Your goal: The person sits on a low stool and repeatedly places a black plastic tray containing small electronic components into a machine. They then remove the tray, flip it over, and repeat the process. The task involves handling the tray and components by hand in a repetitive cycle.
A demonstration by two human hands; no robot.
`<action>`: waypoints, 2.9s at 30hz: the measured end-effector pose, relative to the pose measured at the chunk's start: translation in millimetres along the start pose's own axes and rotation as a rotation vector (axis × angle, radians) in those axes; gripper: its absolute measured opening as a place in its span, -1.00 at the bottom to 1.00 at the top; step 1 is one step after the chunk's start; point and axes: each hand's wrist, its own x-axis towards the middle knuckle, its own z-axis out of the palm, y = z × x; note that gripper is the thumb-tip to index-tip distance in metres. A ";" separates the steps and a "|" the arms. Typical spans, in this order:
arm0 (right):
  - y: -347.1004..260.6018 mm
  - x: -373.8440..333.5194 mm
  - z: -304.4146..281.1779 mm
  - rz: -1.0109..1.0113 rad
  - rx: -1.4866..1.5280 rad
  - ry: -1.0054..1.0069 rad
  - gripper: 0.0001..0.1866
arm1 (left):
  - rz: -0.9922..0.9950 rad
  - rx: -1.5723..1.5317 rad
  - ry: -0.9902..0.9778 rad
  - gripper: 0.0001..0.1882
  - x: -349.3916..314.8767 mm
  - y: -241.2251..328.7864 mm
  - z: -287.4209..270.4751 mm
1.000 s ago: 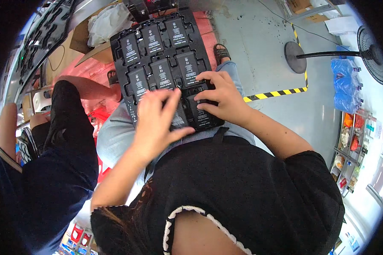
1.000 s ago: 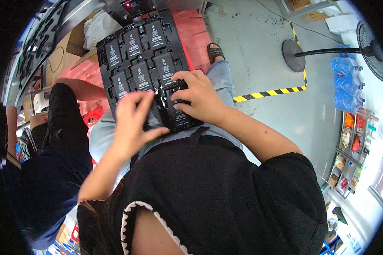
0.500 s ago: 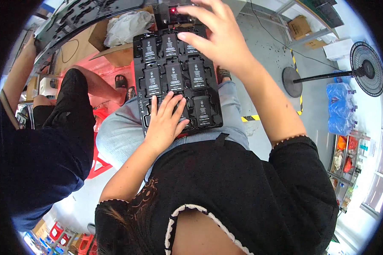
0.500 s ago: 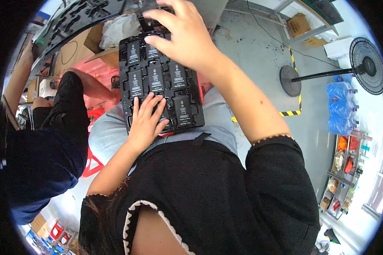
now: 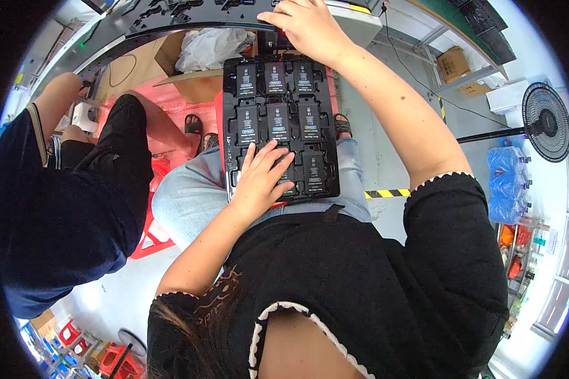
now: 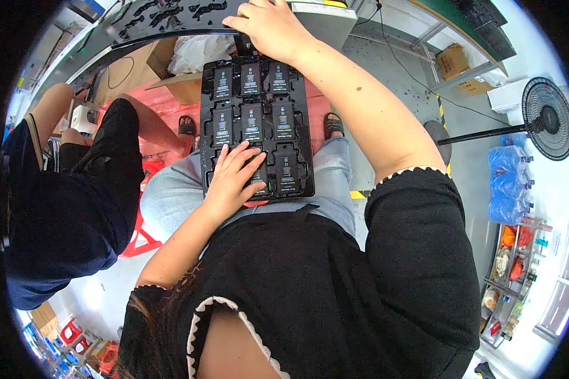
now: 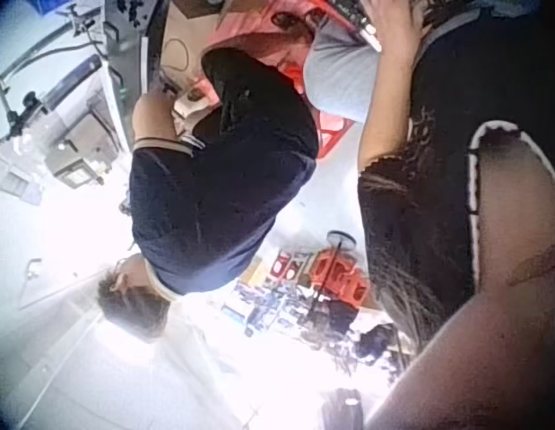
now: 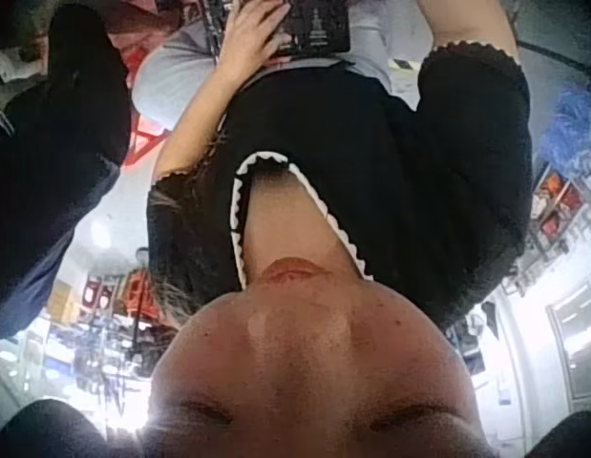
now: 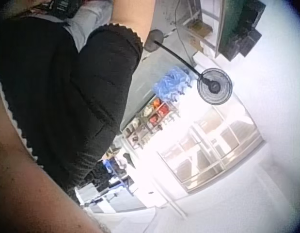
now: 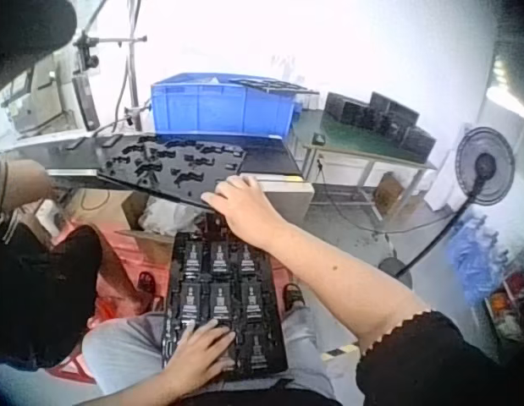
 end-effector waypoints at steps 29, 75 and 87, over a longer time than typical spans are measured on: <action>-176.7 -147.6 3.4 0.642 0.117 -0.346 -0.37 | -0.557 -0.485 0.392 -0.53 12.2 -112.5 5.2; 133.6 19.8 -41.7 0.817 0.759 0.068 -0.77 | -0.220 0.230 -0.240 -0.05 401.0 -227.2 -240.2; -6.9 -60.4 72.6 0.532 0.642 -0.243 -0.75 | 0.039 0.205 0.281 -0.11 303.9 -113.7 -199.6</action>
